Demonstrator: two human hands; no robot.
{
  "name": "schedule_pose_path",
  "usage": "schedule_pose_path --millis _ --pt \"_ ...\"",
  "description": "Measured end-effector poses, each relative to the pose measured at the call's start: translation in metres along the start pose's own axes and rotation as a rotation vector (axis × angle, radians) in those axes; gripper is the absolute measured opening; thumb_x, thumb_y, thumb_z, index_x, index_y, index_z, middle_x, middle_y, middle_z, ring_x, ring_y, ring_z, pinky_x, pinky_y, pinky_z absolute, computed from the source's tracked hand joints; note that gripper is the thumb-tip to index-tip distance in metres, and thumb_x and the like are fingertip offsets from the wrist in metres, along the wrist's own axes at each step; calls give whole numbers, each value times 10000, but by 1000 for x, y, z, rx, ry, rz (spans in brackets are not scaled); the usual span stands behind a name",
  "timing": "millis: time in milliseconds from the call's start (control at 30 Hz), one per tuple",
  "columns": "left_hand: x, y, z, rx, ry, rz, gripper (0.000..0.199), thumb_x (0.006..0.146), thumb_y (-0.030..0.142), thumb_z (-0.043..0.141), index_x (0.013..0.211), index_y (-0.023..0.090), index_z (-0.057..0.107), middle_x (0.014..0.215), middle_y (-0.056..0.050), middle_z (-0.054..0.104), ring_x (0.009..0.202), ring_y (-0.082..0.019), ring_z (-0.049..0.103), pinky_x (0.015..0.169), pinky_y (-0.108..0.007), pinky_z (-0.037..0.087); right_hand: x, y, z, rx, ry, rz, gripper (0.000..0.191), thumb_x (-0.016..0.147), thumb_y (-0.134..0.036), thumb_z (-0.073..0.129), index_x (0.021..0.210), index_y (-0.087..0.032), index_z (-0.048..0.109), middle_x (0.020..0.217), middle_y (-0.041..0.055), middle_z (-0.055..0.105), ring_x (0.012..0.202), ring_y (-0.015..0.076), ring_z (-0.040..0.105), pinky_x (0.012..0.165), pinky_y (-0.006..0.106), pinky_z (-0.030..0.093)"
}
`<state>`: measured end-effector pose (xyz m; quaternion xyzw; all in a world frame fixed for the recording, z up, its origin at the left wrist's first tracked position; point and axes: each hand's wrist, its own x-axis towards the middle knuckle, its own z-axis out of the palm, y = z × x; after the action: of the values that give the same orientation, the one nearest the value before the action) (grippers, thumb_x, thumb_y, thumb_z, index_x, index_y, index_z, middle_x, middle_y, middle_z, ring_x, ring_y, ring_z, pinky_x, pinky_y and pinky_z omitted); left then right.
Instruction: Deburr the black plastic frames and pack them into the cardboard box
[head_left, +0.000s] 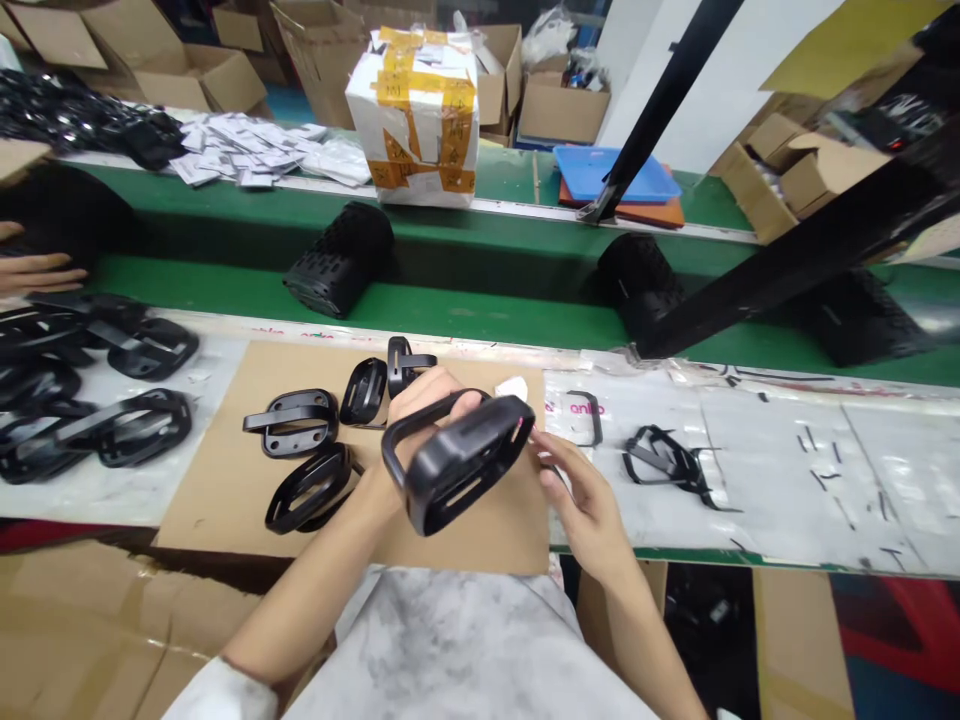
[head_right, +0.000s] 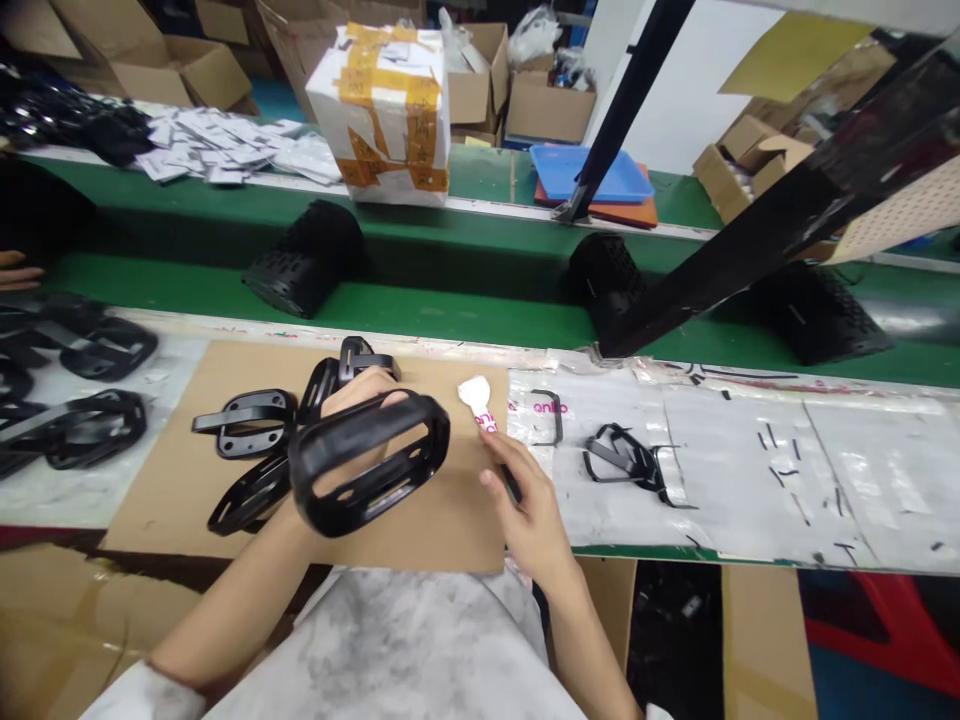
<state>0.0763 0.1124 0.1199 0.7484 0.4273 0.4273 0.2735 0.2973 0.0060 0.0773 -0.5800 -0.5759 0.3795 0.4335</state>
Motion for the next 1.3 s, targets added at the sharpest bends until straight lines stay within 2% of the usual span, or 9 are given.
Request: schedule_pose_path --millis 100,200,333,500,667,800,1000,1133,1300 --pt "4 3 5 9 87 140 212 1003 330 610 840 196 634 789 -24 640 745 -146 588 716 -294 496 10 -22 9 208 -97 -125 548 1022 -367 606 1555 -329 484 1549 79 567 1398 285 576 1159 473 505" --pt "1 6 8 -52 77 146 158 973 304 669 864 193 642 807 -14 641 749 -136 590 687 -266 473 23 -36 19 131 -62 -221 456 1031 -280 581 1485 -324 580 1463 45 650 1366 258 607 1189 442 474" --pt "-4 11 5 -300 19 -155 186 940 348 711 854 190 665 829 -14 654 759 -139 605 694 -258 471 34 -40 24 41 8 -291 430 1035 -186 535 1429 -325 635 1375 20 711 1299 218 657 1134 378 521" --pt "-22 7 -12 -841 -131 -600 299 909 455 737 920 164 667 800 -24 656 635 -106 548 589 -229 424 38 -37 20 -33 48 -360 484 1012 -132 534 1449 -325 615 1290 18 753 1246 210 689 1116 377 536" --pt "-54 -7 -35 -1155 -183 -730 437 907 582 678 909 146 648 801 -61 654 514 -84 470 452 -224 284 41 -32 22 -104 74 -392 522 996 -95 524 1455 -327 608 1280 20 756 1241 212 690 1124 390 523" --pt "-66 -3 -42 -986 -198 -705 472 846 613 733 918 165 602 843 -39 616 549 -79 438 473 -223 256 45 -35 29 -139 107 -476 555 988 -63 521 1471 -327 592 1322 40 731 1209 213 697 1040 371 566" --pt "-63 6 -27 -275 -213 -691 436 869 567 702 755 189 517 632 45 432 595 -110 385 545 -244 263 52 -40 29 -250 136 -601 578 974 -22 519 1449 -338 613 1297 74 709 1140 244 693 952 418 562" --pt "-66 -1 -13 -315 -348 -709 442 966 548 532 736 175 585 649 16 504 625 -136 434 573 -266 299 50 -37 29 -287 113 -645 582 960 -13 537 1439 -333 623 1303 75 700 1127 238 689 940 403 556" --pt "-70 -24 -35 -422 -122 -737 425 939 549 565 747 170 570 636 26 469 618 -119 413 582 -253 320 48 -22 28 -317 102 -565 351 971 -177 636 1303 -263 709 1259 77 719 1096 245 723 975 372 583"
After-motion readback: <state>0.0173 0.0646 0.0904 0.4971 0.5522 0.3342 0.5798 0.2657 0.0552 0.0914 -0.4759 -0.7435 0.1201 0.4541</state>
